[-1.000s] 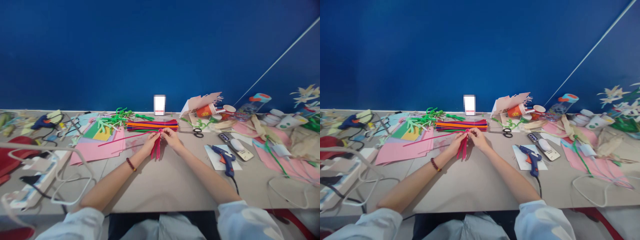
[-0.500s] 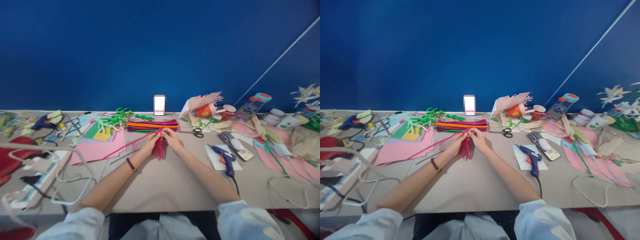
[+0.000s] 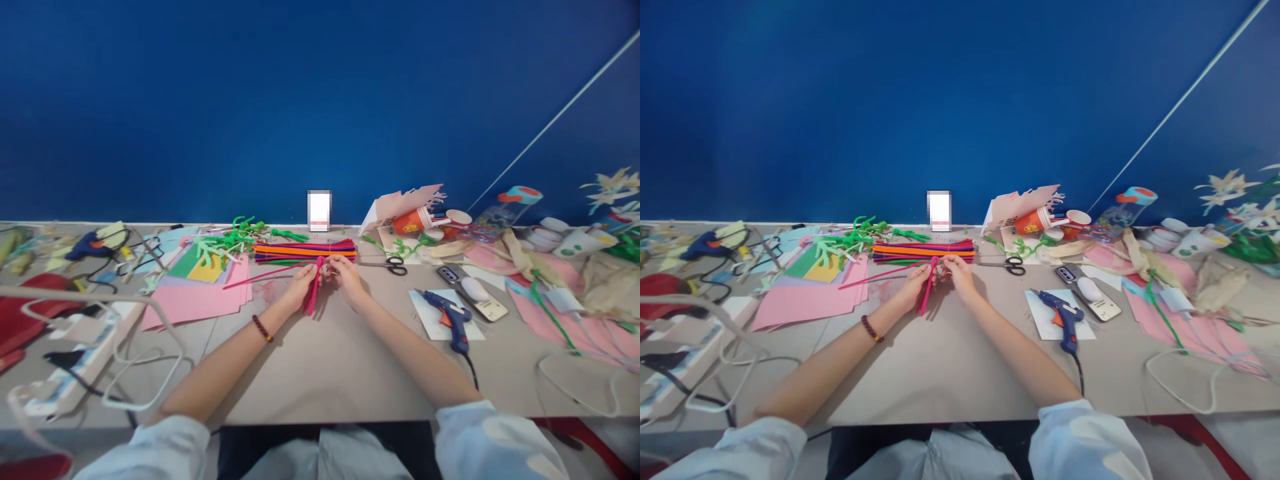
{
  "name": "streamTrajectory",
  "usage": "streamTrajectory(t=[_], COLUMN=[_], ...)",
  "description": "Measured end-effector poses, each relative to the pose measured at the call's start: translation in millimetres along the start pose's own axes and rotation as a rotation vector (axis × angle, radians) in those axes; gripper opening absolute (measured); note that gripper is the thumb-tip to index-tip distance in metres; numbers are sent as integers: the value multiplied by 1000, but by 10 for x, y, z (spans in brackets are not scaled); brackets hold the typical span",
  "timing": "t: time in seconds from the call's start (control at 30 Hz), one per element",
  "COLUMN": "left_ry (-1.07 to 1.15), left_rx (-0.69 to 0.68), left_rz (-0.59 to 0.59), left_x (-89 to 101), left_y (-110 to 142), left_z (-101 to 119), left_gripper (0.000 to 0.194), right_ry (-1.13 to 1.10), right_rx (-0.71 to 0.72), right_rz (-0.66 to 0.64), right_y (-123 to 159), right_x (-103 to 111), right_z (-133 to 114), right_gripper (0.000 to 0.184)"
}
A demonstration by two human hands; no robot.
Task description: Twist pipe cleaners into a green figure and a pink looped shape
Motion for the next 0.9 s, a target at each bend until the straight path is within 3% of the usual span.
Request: streamTrajectory(t=[0.17,0.3,0.5,0.67,0.9], left_ry=[-12,16,15,-9,-77], left_rx=[-21,-49,-26,-5,-12], left_rz=[-56,-106,-60,-42,36], left_x=[-51,-86,-82,-83,-11], left_y=[-3,-20,-17,25,15], left_z=[28,50,75,69,-2], left_gripper=[33,35,34,38,36], right_ry=[34,94,170,251,418], right_rx=[-21,-29,7,167,370], right_rz=[-4,-79,-95,-60,-54], right_y=[13,36,37,33,72], right_x=[-8,-48,-64,-53,-37], right_z=[12,15,0,-58,-193], right_gripper=[32,33,34,35,23])
Point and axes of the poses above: each hand's wrist, its own y-axis away from the middle knuckle, its own x-axis out of the back of the hand, z = x × y, the point moved 6 cm from there along -y, towards the middle knuckle, and after that the axes turned 9 degrees about x, right-handed, at the moved point
